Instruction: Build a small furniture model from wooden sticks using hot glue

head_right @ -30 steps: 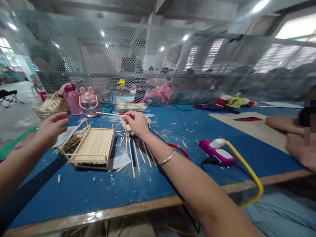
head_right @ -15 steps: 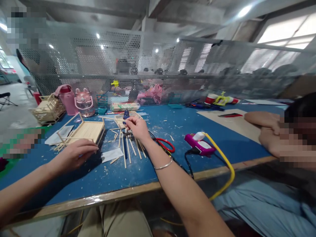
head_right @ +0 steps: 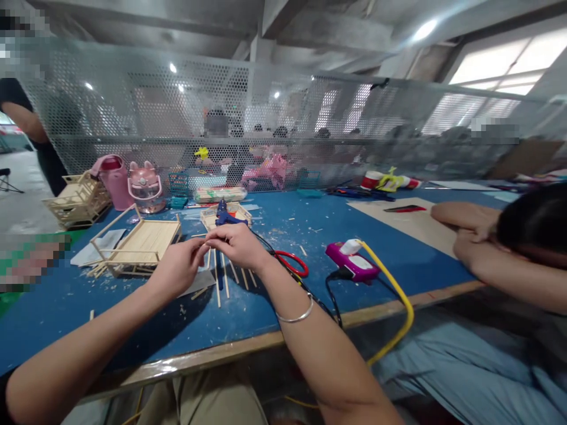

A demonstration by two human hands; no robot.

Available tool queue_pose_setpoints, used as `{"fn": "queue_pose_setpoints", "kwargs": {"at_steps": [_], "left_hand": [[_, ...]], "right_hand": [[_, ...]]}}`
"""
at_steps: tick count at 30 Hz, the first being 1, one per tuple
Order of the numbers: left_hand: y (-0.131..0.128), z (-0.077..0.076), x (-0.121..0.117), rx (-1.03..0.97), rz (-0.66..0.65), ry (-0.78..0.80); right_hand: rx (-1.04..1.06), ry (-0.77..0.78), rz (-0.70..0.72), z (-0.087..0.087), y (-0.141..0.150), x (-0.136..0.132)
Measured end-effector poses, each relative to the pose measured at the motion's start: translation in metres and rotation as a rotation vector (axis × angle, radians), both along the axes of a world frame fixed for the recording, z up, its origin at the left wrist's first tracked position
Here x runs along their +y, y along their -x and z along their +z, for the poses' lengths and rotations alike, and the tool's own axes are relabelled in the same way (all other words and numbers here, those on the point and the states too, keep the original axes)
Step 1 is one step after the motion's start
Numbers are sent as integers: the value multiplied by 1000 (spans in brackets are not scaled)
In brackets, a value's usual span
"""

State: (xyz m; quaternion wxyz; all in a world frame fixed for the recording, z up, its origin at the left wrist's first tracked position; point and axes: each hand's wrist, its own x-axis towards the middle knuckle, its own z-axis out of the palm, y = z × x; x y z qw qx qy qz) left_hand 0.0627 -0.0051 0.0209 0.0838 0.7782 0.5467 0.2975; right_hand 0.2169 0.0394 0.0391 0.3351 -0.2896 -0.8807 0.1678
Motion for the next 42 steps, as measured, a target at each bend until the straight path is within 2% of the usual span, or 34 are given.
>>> {"fn": "queue_pose_setpoints", "kwargs": {"at_steps": [2,4,6,7,10,15,18,22,25,29,31,33,35,37,42], "left_hand": [[5,-6,-1,-72,-18,20],[9,-12,-1,-171,-44,52],[12,-16,-1,-279,-80,96],[13,-17,0,-324,-97,114],[15,-20,1,-394,-129,131],[16,-20,2,-479,-111,127],[17,-21,3,-536,-58,112],[14,-23,5,-571,-1,65],[8,-25,4,-615,-3,36],[3,-21,0,-671,-102,55],[4,-17,-3,-682,-87,24],[6,-13,-5,-702,-52,-15],[9,-10,-6,-717,-69,-21],[10,-9,-7,-708,-118,-18],[11,-7,-9,-615,-169,-7]], "right_hand": [[-2,89,-54,-1,-8,6],[-68,132,-244,-3,-20,16],[-300,137,-488,-8,-31,26],[-450,177,-559,-11,-35,31],[-682,258,-574,-20,-36,38],[-596,221,-555,-17,-29,35],[-278,243,-468,-5,-36,30],[165,479,-196,5,-44,24],[351,620,-97,5,-38,22],[531,759,5,2,-21,16],[642,820,86,0,-11,11],[754,867,225,-1,0,4],[774,913,389,-2,10,-5],[689,974,479,-3,20,-14],[650,903,478,-3,27,-22]]}}
